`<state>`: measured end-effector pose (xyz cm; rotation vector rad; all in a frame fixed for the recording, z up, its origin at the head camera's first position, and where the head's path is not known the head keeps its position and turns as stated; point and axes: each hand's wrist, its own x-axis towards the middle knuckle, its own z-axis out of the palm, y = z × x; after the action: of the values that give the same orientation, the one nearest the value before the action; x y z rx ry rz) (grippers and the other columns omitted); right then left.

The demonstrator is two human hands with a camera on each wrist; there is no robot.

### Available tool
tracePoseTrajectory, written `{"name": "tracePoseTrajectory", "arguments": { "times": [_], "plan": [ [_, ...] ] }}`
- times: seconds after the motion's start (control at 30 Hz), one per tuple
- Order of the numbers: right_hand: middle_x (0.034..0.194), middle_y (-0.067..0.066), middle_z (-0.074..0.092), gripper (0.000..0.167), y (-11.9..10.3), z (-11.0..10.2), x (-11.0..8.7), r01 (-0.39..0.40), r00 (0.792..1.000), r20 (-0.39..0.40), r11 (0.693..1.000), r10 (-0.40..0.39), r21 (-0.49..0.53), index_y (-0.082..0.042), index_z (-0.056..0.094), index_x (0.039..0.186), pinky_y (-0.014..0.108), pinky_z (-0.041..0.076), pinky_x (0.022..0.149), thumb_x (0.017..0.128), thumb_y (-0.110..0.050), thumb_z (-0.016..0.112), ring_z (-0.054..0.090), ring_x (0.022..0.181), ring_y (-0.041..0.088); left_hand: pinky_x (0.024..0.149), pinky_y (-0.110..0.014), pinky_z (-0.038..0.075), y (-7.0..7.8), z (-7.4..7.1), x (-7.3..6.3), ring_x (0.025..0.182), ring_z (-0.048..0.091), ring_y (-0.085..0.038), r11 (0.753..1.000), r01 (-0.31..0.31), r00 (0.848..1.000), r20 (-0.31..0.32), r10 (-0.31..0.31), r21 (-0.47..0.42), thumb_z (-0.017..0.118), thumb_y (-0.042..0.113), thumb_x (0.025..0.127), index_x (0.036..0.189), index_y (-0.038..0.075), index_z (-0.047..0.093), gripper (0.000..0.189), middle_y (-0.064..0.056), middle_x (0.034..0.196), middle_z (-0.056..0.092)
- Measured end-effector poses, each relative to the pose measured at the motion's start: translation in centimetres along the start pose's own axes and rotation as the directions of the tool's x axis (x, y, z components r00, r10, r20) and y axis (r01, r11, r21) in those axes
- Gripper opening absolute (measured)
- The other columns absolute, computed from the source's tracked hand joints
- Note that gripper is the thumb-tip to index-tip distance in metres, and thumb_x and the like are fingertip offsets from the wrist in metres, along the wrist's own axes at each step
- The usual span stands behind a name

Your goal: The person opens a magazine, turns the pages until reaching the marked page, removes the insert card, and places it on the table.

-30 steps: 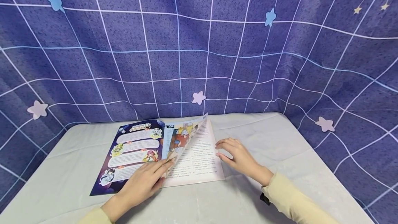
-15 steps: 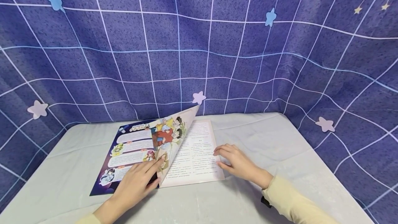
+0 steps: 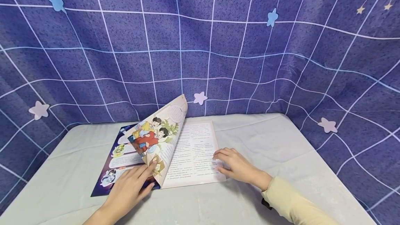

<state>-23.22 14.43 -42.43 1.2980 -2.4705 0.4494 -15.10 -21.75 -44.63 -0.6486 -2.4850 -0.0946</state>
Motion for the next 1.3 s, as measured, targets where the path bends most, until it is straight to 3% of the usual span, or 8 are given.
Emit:
{"name": "tracePoseTrajectory", "arguments": {
  "times": [0.33, 0.77, 1.03, 1.3],
  "plan": [
    [0.112, 0.0, 0.06, 0.031, 0.1, 0.3, -0.1, -0.013, 0.998, 0.064, 1.0, 0.012, 0.007, -0.011, 0.062, 0.107, 0.035, 0.042, 0.088, 0.08, -0.026, 0.067, 0.054, 0.105, 0.016, 0.087, -0.045, 0.044, -0.2, -0.3, -0.7, 0.094, 0.058, -0.027, 0.999, -0.036, 0.999, -0.03, 0.037, 0.038, 0.061, 0.036, 0.078, 0.127, 0.012, 0.054, 0.055, -0.005, 0.1, 0.064],
    [0.123, 0.001, 0.055, 0.059, 0.3, 0.3, -0.6, -0.057, 0.969, 0.239, 0.998, 0.054, 0.006, -0.013, 0.057, 0.119, 0.038, 0.04, 0.093, 0.071, -0.045, 0.071, 0.049, 0.113, 0.018, 0.089, -0.045, 0.042, -0.7, -1.2, -1.7, 0.094, 0.058, -0.026, 0.997, 0.048, 0.999, 0.011, -0.048, 0.055, 0.072, 0.038, 0.069, 0.122, 0.013, 0.058, 0.061, -0.003, 0.096, 0.065],
    [0.122, 0.001, 0.055, 0.057, 0.4, 0.5, -0.8, -0.053, 0.962, 0.268, 0.998, 0.055, -0.016, -0.013, 0.057, 0.118, 0.039, 0.04, 0.092, 0.071, -0.041, 0.072, 0.048, 0.112, 0.019, 0.078, -0.044, 0.049, -0.9, -1.5, -2.2, 0.088, 0.06, -0.023, 0.994, 0.076, 0.996, 0.05, -0.08, 0.082, 0.075, 0.039, 0.067, 0.117, 0.013, 0.062, 0.058, -0.003, 0.091, 0.066],
    [0.12, 0.001, 0.056, 0.056, 0.3, 0.4, -0.9, -0.057, 0.959, 0.276, 0.998, 0.063, -0.03, -0.013, 0.057, 0.117, 0.04, 0.04, 0.093, 0.07, -0.039, 0.073, 0.049, 0.111, 0.019, 0.067, -0.041, 0.051, -1.0, -1.5, -2.4, 0.078, 0.061, -0.019, 0.994, 0.035, 0.999, 0.017, -0.037, 0.105, 0.077, 0.038, 0.063, 0.103, 0.013, 0.068, 0.048, 0.0, 0.083, 0.066]
  ]
}}
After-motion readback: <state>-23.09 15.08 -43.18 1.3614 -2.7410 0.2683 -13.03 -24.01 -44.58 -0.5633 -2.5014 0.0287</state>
